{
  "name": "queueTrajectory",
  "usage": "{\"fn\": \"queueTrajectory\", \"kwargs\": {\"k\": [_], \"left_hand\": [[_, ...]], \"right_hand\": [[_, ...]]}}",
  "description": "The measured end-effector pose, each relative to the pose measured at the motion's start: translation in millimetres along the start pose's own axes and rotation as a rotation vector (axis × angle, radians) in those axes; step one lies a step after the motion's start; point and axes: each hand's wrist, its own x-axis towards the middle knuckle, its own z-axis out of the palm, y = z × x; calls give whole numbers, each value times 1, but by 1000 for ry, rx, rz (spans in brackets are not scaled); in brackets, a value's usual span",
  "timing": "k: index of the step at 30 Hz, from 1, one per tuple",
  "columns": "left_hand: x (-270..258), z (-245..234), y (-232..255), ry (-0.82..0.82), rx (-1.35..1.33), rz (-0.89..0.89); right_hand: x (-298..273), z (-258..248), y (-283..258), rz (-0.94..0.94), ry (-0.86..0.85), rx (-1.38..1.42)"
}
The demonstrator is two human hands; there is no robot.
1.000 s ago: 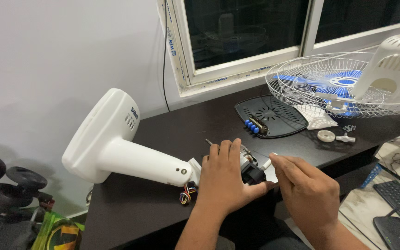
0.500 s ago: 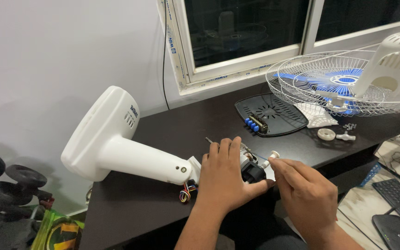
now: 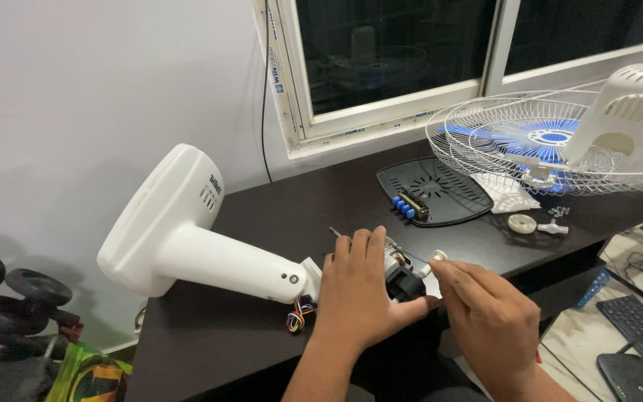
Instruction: The person works on the internal motor and wiring of a disassembled electric fan on a desk. They repeatedly adjust and reposition wires and small components within the motor housing using their hands, without using any visible tools. The fan casing and blades remain separate on the desk throughout the clip.
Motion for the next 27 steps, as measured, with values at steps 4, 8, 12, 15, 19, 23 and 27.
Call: {"fn": "queueTrajectory", "kwargs": {"k": [4, 8, 12, 15, 19, 23, 27], "left_hand": [[0, 0, -1, 37, -5, 19], [-1, 1, -1, 33, -2, 19], [-2, 1, -1, 75, -12, 42], [-2, 1, -2, 68, -20, 38], [-1, 3, -3, 78, -23, 43], [-2, 4, -3, 85, -20, 44], [-2, 4, -4, 62, -24, 34]], "right_hand": [[0, 2, 1, 15, 10, 15], [0, 2, 3, -5, 18, -2], [-1, 3, 3, -33, 47, -9], [-3, 6, 2, -46, 67, -17], [-7, 10, 4, -37, 79, 17], [-9, 13, 7, -38, 68, 17], [-8, 14, 8, -9, 88, 32]]}}
